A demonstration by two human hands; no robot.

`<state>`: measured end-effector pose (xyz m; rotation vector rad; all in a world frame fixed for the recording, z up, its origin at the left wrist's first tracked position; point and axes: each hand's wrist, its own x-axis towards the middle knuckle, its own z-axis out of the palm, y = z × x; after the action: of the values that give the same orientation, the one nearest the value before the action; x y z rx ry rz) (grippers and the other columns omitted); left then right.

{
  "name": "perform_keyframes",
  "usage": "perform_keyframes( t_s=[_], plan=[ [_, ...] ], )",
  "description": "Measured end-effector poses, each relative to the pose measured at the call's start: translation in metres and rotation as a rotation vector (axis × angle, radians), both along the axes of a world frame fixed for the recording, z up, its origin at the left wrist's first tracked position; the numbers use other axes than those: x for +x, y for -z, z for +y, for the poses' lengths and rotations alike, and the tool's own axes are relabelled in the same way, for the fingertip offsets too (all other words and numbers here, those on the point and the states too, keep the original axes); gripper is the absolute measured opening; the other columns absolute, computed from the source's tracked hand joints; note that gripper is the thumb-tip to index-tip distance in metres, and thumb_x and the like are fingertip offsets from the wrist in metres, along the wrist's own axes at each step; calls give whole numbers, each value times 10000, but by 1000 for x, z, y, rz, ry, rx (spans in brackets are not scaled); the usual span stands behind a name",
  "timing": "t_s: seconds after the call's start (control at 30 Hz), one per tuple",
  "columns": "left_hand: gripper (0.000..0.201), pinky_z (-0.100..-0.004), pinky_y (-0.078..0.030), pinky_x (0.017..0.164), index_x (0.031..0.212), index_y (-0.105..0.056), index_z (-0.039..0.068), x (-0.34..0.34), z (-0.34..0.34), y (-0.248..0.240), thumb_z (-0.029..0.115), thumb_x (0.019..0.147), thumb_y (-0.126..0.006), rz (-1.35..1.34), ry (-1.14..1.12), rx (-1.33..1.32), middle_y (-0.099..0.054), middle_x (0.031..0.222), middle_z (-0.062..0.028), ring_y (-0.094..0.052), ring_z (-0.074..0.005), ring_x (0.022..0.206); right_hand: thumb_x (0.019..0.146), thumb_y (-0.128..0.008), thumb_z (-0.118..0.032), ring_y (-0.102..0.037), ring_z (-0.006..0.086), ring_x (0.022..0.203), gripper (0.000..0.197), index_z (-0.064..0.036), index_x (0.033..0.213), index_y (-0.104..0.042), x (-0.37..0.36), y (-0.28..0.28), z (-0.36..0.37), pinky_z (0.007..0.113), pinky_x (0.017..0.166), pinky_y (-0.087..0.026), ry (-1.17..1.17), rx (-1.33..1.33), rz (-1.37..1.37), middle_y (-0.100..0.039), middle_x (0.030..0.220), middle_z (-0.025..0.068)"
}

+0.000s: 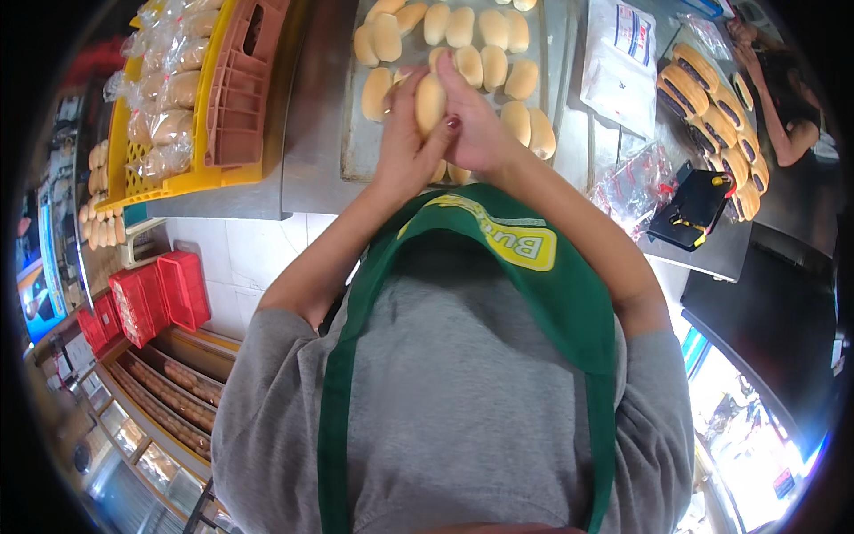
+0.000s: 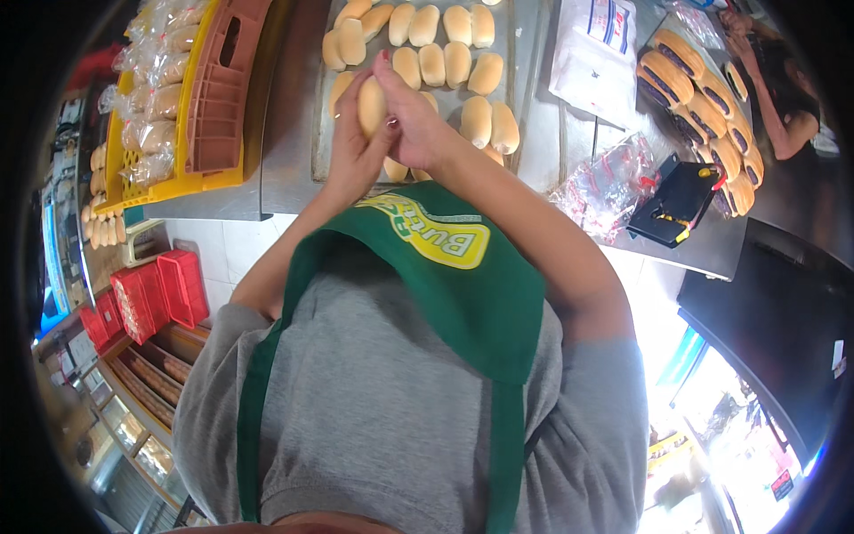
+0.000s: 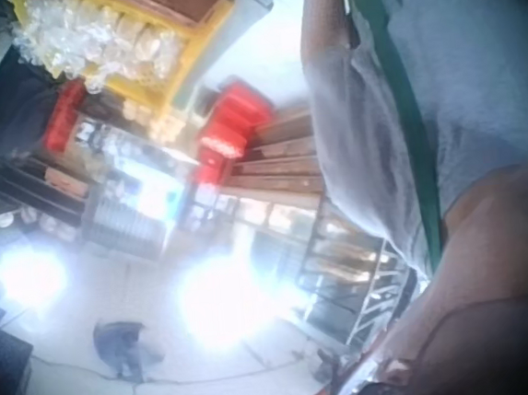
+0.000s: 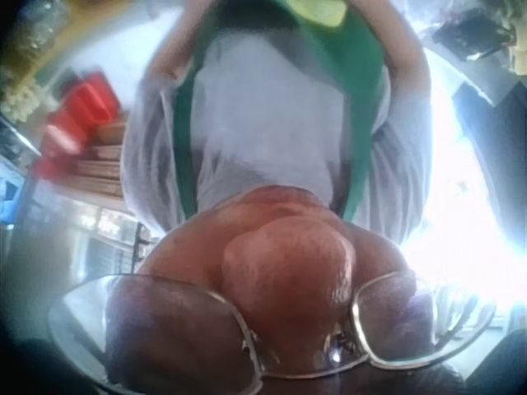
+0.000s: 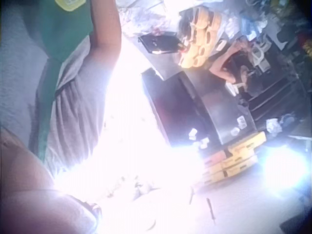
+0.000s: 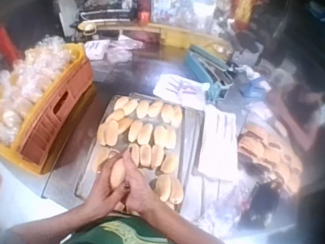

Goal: The person picks up small bread buns from a tray, places them into clear plastic bags, and ties the bags. They then place the packaged buns into red baskets and hand them to a customer. The person also handles cash and places it into a cash drawer.

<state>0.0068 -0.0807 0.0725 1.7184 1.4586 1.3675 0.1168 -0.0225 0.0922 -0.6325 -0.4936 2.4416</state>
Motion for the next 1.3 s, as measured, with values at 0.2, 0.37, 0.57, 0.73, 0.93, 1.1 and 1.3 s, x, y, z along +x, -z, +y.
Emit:
perform_keyframes(
  t_s=[0.2, 0.37, 0.57, 0.73, 0.93, 1.1, 1.3],
  plan=[
    [474, -451, -375, 990, 1332, -467, 74, -41, -30, 12, 177, 891, -603, 402, -112, -290, -509, 1279, -186, -456, -372, 1185, 896, -546, -573, -609, 224, 1048, 607, -94, 1268, -535, -6, 19, -16, 364, 881, -490, -59, 277, -536, -638, 1126, 97],
    [478, -535, -305, 994, 1347, -472, 163, -58, -51, 79, 259, 897, -603, 913, -319, -392, -362, 1408, -191, -366, -414, 1255, 851, -651, -208, -654, 226, 884, 324, -52, 1133, -617, 62, 2, -19, 351, 784, -518, 182, 955, -942, -662, 1045, 111],
    [547, -555, -256, 1014, 1369, -436, 147, -50, -25, 79, 247, 870, -637, 842, -338, -138, -302, 1445, -198, -287, -405, 1321, 707, -786, -147, -577, 306, 1017, 413, -84, 1071, -600, 197, 29, -75, 409, 882, -448, 579, 1400, -1821, -607, 1032, 127],
    [405, -472, -385, 963, 1236, -554, 75, -12, 15, 32, 117, 844, -649, 671, -101, 217, -449, 1354, -206, -457, -380, 1212, 700, -767, -136, -548, 330, 1010, 390, -124, 1060, -618, 259, 44, -129, 446, 886, -418, 333, 1230, -2323, -596, 1069, 118],
    [223, -360, -514, 793, 1045, -646, 28, 140, 41, 1, 1, 838, -569, 114, 889, -93, -668, 982, -168, -652, -324, 871, 800, -674, -74, -586, 332, 774, 76, -25, 790, -616, 261, 62, -102, 410, 696, -465, 857, 991, -1940, -605, 771, 138],
    [274, -434, -514, 803, 1054, -625, 45, 231, 52, 43, 45, 782, -588, 506, 974, 79, -660, 1012, -152, -643, -334, 939, 803, -631, -60, -573, 358, 804, 83, -40, 860, -575, 245, 66, -108, 452, 727, -466, 948, 1020, -1942, -592, 817, 148],
    [246, -434, -513, 787, 970, -668, 31, 260, 76, 93, 91, 734, -634, 576, 847, 318, -646, 980, -175, -625, -367, 874, 793, -618, -36, -553, 424, 1034, 229, -37, 1006, -533, 248, 75, -115, 466, 878, -460, 894, 1008, -1817, -565, 1186, 204]
  ],
)
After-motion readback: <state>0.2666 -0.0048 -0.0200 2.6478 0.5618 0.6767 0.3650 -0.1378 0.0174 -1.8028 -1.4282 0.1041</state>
